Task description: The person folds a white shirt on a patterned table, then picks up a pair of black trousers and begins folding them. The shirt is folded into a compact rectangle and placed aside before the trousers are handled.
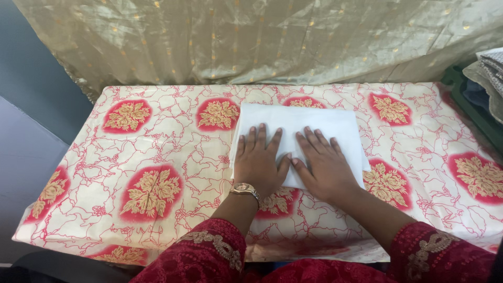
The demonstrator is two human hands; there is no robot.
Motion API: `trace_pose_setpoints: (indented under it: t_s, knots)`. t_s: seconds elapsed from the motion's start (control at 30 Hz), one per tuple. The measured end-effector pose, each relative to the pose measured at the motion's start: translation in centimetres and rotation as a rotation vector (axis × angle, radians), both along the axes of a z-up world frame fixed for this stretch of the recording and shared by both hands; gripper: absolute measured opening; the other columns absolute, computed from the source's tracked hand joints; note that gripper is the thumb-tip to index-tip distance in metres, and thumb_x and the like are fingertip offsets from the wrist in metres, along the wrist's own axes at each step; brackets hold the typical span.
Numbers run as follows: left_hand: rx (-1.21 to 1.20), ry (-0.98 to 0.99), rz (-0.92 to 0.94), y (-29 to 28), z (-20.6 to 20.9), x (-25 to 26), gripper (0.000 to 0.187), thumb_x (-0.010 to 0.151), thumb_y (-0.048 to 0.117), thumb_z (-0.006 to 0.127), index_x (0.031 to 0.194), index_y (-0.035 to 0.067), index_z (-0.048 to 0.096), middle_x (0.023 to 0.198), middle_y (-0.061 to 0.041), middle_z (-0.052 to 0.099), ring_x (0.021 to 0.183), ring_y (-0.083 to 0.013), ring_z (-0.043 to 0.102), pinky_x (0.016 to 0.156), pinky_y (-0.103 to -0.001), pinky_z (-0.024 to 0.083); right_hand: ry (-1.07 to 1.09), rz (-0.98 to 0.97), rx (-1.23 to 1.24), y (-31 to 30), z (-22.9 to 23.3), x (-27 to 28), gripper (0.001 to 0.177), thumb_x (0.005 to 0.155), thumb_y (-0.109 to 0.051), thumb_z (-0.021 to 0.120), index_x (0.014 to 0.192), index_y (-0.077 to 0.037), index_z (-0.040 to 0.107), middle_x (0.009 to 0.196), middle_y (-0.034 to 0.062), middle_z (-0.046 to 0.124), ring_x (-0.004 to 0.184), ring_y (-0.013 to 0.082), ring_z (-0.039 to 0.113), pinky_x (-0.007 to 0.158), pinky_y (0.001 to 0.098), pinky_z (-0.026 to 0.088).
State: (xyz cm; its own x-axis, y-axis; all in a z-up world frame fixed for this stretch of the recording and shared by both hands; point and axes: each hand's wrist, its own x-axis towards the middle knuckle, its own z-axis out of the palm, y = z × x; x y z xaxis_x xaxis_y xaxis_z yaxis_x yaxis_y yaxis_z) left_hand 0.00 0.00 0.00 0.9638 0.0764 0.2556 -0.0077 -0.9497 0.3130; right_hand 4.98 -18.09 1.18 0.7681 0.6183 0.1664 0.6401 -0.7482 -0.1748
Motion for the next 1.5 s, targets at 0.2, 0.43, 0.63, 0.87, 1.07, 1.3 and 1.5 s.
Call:
trace_pose_setpoints:
  t_s: [0.2,0.43,0.63,0.87,1.07,1.3,1.5]
  knots:
    - [-0.157,0.159,0.219,1.2,2.5,-0.6,0.102,0.081,0.072,0.063,0.155,0.010,0.029,0.160,-0.031,0.018,0.150,-0.0444,0.016,0.119,-0.052,0.015,0.042,-0.176,0.031,-1.8,0.3,0.1,0.079,0.097,-0.059,0.042,0.156,-0.008,0.031,0.162,0.0248,0.026,0.152,0.0378,0.020,0.121,0.0556,0.013]
    - [-0.338,0.194,0.288,2.6,3.7,0.2,0.115,0.066,0.061,0.085,0.151,0.001,0.037,0.145,-0.024,0.052,0.133,-0.0420,0.051,0.110,-0.048,0.044,0.097,-0.508,0.299,-4.0,-0.4,1.7,0.095,0.088,-0.058,0.068,0.149,0.009,0.037,0.152,0.0405,0.032,0.148,0.0497,0.026,0.117,0.0517,0.028]
    - [-0.724,0.104,0.409,4.6,2.7,2.2,0.095,0.066,0.044,0.088,0.134,-0.009,0.049,0.118,-0.025,0.069,0.104,-0.0344,0.073,0.090,-0.041,0.060,0.415,-0.718,0.560,-4.5,1.8,4.7,0.095,0.076,-0.038,0.083,0.144,0.013,0.041,0.129,0.0316,0.061,0.114,0.0387,0.068,0.098,0.0453,0.055]
    - [-0.954,0.292,0.353,6.0,2.4,3.6,0.064,0.071,0.039,0.083,0.113,-0.008,0.071,0.109,-0.020,0.076,0.098,-0.0283,0.077,0.085,-0.038,0.059,0.978,-0.808,0.734,-4.2,4.0,5.6,0.066,0.080,-0.028,0.078,0.131,0.009,0.059,0.118,0.0230,0.073,0.095,0.0337,0.074,0.080,0.0485,0.061]
    - [-0.922,0.240,0.382,5.3,3.0,3.7,0.062,0.072,0.034,0.083,0.118,-0.004,0.068,0.111,-0.019,0.076,0.096,-0.0275,0.077,0.085,-0.038,0.060,1.178,-0.673,0.872,-5.2,3.9,5.7,0.057,0.086,-0.021,0.073,0.133,0.007,0.058,0.121,0.0219,0.074,0.103,0.0308,0.075,0.090,0.0457,0.061]
    - [-1.229,0.311,0.366,6.2,3.0,4.1,0.062,0.073,0.026,0.085,0.120,-0.009,0.063,0.112,-0.020,0.076,0.095,-0.0312,0.078,0.083,-0.044,0.064,1.171,-0.725,0.821,-5.1,4.1,5.8,0.056,0.088,-0.020,0.071,0.135,0.005,0.057,0.124,0.0214,0.072,0.109,0.0315,0.073,0.094,0.0476,0.059]
    - [-1.253,0.411,0.256,6.0,2.8,4.6,0.054,0.076,0.025,0.081,0.122,-0.002,0.070,0.114,-0.015,0.077,0.099,-0.0267,0.075,0.087,-0.041,0.059,1.193,-0.683,0.828,-5.0,3.5,6.3,0.055,0.088,-0.018,0.070,0.136,0.005,0.057,0.124,0.0221,0.073,0.108,0.0327,0.073,0.094,0.0481,0.060]
